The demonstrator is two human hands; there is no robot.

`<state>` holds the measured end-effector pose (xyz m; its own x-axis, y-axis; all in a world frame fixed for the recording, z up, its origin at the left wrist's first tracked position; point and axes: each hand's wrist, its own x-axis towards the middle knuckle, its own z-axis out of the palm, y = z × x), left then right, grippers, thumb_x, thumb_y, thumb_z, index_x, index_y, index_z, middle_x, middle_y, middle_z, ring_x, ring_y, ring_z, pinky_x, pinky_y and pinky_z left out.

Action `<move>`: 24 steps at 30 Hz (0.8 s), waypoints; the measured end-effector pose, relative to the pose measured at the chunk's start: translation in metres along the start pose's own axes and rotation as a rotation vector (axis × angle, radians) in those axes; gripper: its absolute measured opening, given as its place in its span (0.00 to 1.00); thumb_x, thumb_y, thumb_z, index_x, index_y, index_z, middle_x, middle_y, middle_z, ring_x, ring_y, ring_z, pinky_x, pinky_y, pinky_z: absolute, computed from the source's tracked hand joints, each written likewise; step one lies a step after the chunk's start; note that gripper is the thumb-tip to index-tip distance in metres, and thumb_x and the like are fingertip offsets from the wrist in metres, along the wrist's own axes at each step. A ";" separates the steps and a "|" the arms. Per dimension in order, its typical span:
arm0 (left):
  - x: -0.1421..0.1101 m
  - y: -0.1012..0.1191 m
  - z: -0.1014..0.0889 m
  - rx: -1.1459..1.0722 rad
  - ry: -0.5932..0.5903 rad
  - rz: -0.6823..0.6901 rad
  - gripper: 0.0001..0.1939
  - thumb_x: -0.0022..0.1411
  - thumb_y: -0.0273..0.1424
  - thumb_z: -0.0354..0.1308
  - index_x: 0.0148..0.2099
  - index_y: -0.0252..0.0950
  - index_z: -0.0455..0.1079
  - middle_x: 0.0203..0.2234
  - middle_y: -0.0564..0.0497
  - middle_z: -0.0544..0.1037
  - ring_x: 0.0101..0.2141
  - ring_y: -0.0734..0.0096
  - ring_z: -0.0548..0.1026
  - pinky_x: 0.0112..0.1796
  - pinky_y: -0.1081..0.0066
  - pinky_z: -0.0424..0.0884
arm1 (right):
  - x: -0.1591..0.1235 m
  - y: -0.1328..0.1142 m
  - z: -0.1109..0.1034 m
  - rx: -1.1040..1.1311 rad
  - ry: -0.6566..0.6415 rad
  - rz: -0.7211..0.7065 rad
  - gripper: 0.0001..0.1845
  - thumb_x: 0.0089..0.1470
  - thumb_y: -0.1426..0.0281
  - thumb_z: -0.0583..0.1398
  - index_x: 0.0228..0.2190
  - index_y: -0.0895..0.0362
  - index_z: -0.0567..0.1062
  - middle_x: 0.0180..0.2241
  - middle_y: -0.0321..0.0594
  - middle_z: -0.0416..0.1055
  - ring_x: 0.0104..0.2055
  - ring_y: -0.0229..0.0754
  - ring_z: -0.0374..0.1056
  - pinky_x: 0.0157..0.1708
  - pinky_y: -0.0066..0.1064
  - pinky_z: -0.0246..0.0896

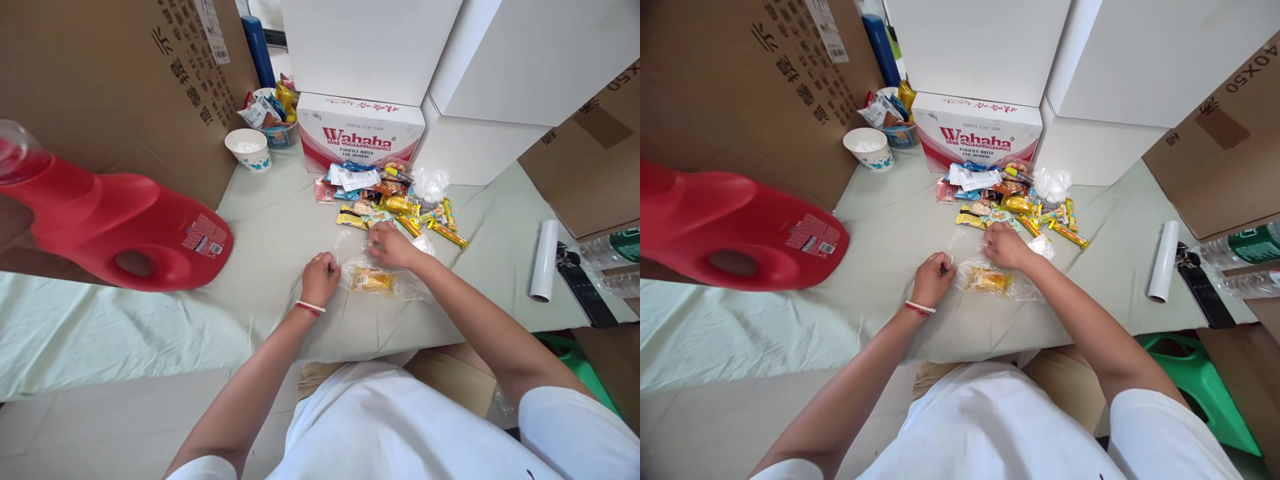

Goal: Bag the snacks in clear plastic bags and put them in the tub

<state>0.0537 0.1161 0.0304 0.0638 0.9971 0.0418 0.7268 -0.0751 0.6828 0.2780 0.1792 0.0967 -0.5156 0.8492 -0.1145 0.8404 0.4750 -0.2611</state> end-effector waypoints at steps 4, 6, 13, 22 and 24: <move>0.001 0.004 0.006 0.071 0.022 0.000 0.04 0.59 0.25 0.56 0.35 0.40 0.65 0.31 0.50 0.74 0.35 0.61 0.72 0.39 0.65 0.65 | -0.038 -0.030 -0.008 -0.133 -0.018 -0.015 0.13 0.68 0.66 0.52 0.42 0.57 0.74 0.41 0.45 0.72 0.34 0.43 0.64 0.31 0.32 0.48; 0.003 0.003 0.008 0.058 0.036 -0.009 0.08 0.59 0.25 0.56 0.43 0.39 0.68 0.30 0.50 0.75 0.36 0.61 0.73 0.40 0.64 0.66 | -0.058 -0.046 0.000 -0.183 -0.057 -0.088 0.14 0.70 0.67 0.50 0.43 0.56 0.74 0.39 0.44 0.71 0.33 0.42 0.64 0.29 0.32 0.45; -0.007 0.004 -0.019 -0.124 -0.006 -0.094 0.05 0.59 0.32 0.58 0.31 0.38 0.71 0.25 0.53 0.74 0.30 0.67 0.72 0.34 0.69 0.66 | -0.097 -0.057 0.054 -0.037 -0.022 -0.170 0.21 0.68 0.75 0.53 0.58 0.52 0.73 0.42 0.45 0.71 0.43 0.47 0.64 0.42 0.34 0.57; -0.028 0.062 -0.003 -0.302 -0.210 -0.033 0.15 0.64 0.29 0.50 0.41 0.39 0.79 0.37 0.50 0.84 0.40 0.65 0.80 0.44 0.68 0.72 | -0.104 -0.061 0.071 0.272 0.156 -0.230 0.20 0.61 0.78 0.57 0.51 0.54 0.79 0.58 0.49 0.67 0.62 0.54 0.58 0.61 0.49 0.59; -0.023 0.066 0.006 -0.107 -0.212 -0.017 0.17 0.66 0.28 0.48 0.44 0.41 0.79 0.42 0.49 0.84 0.44 0.62 0.80 0.46 0.66 0.72 | -0.111 -0.056 0.070 0.404 0.178 -0.254 0.18 0.63 0.76 0.56 0.51 0.53 0.78 0.57 0.47 0.69 0.60 0.50 0.62 0.59 0.46 0.63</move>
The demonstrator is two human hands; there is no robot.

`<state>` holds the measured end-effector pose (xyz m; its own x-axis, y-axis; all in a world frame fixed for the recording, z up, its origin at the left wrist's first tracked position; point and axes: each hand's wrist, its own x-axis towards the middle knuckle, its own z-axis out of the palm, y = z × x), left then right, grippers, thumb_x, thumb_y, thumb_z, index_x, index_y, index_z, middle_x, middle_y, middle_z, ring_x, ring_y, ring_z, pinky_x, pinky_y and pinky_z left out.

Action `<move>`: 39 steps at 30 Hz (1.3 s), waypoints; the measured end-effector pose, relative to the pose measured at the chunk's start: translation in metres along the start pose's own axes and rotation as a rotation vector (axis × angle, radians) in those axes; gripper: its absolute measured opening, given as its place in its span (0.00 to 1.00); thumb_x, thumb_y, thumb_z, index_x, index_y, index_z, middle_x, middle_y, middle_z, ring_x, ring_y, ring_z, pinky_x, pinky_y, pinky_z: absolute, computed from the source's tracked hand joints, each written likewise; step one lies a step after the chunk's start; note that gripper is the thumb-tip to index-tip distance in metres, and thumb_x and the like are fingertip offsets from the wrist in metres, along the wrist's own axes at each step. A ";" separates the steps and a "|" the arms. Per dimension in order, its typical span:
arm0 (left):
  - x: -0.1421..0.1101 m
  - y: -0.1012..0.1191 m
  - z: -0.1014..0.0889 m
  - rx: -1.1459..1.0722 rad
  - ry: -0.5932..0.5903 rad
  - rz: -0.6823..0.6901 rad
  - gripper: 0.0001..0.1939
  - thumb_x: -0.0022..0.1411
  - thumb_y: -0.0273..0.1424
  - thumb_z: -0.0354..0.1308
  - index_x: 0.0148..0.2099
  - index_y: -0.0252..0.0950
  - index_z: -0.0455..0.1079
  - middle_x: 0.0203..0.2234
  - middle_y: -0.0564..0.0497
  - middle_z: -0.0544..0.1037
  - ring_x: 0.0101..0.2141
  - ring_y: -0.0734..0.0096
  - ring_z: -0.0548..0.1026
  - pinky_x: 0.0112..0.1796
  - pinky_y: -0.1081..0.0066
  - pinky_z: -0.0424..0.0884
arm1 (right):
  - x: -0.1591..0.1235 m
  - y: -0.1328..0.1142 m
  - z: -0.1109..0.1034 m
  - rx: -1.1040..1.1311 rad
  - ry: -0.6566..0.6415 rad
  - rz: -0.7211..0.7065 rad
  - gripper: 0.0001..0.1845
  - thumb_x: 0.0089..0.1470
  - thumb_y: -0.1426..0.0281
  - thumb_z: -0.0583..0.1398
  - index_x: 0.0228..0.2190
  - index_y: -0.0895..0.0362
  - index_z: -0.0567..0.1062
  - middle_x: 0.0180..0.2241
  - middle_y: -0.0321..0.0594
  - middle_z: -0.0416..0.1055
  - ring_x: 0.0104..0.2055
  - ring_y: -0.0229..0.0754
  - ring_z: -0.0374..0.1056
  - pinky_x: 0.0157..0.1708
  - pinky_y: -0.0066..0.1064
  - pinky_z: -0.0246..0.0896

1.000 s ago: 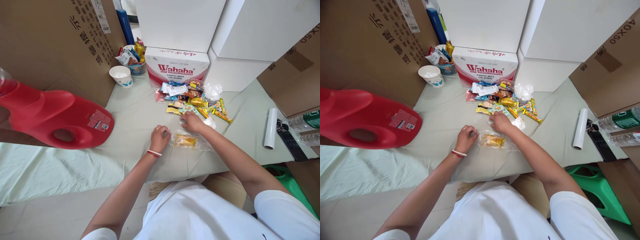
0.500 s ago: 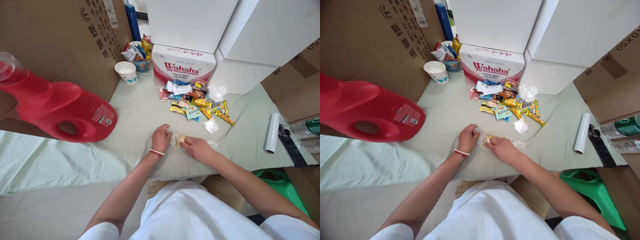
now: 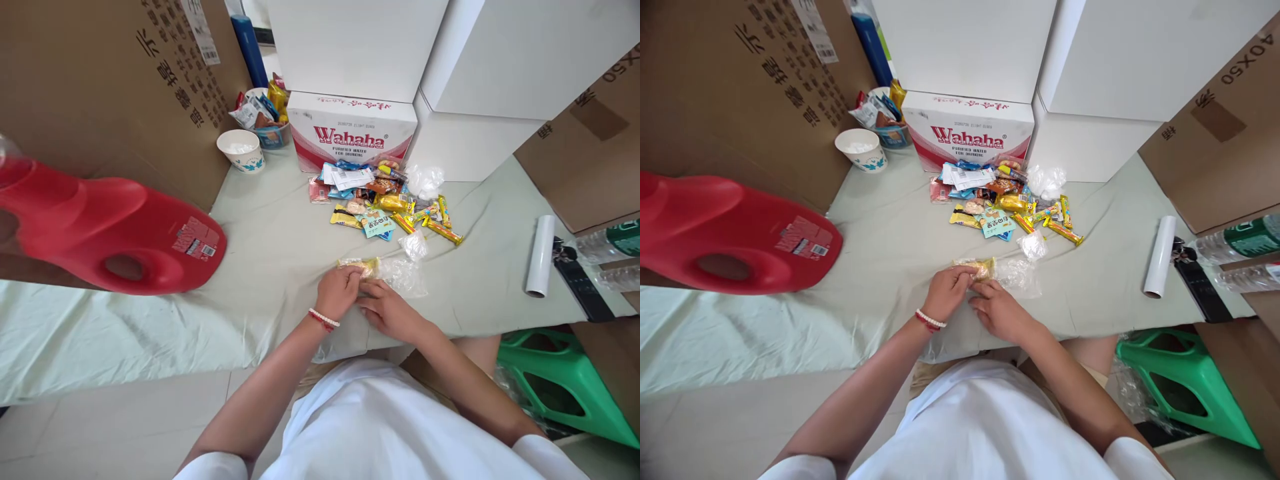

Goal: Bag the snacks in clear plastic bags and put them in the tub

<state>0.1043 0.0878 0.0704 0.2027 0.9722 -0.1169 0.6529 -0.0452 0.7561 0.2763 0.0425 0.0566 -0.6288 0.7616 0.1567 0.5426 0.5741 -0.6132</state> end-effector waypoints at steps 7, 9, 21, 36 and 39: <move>0.002 0.007 0.008 0.395 0.087 -0.064 0.16 0.70 0.35 0.51 0.54 0.45 0.74 0.44 0.46 0.81 0.46 0.54 0.78 0.42 0.62 0.71 | -0.019 0.033 -0.023 -0.362 0.504 0.625 0.20 0.59 0.66 0.62 0.52 0.57 0.76 0.57 0.56 0.65 0.58 0.62 0.60 0.55 0.55 0.62; 0.004 0.004 0.007 0.424 0.232 -0.094 0.24 0.66 0.39 0.58 0.62 0.41 0.67 0.51 0.41 0.77 0.52 0.49 0.73 0.48 0.56 0.69 | -0.017 0.038 -0.032 -0.415 0.400 0.701 0.17 0.55 0.67 0.65 0.46 0.58 0.78 0.59 0.57 0.64 0.61 0.66 0.56 0.55 0.55 0.60; -0.010 0.012 0.017 -0.055 0.380 0.075 0.12 0.60 0.30 0.59 0.45 0.39 0.62 0.39 0.46 0.73 0.39 0.61 0.74 0.39 0.63 0.71 | 0.038 -0.008 -0.025 0.090 0.307 0.366 0.17 0.66 0.69 0.51 0.51 0.57 0.74 0.52 0.51 0.71 0.54 0.48 0.68 0.56 0.40 0.63; -0.030 -0.010 -0.011 -0.336 0.167 0.177 0.12 0.66 0.33 0.55 0.51 0.41 0.68 0.48 0.45 0.72 0.47 0.62 0.75 0.45 0.61 0.78 | -0.056 0.107 -0.105 0.672 0.969 0.711 0.20 0.54 0.58 0.67 0.46 0.53 0.73 0.46 0.41 0.76 0.44 0.43 0.74 0.42 0.34 0.74; -0.053 -0.056 -0.040 0.011 0.336 0.145 0.09 0.65 0.37 0.56 0.46 0.42 0.70 0.42 0.47 0.75 0.43 0.58 0.76 0.44 0.55 0.75 | -0.080 0.183 -0.177 0.686 1.376 0.876 0.11 0.52 0.70 0.67 0.36 0.56 0.71 0.38 0.38 0.74 0.33 0.35 0.71 0.28 0.24 0.71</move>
<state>0.0275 0.0479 0.0600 0.0442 0.9765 0.2107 0.6434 -0.1892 0.7417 0.5249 0.1398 0.0690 0.7669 0.6324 -0.1091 -0.1045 -0.0447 -0.9935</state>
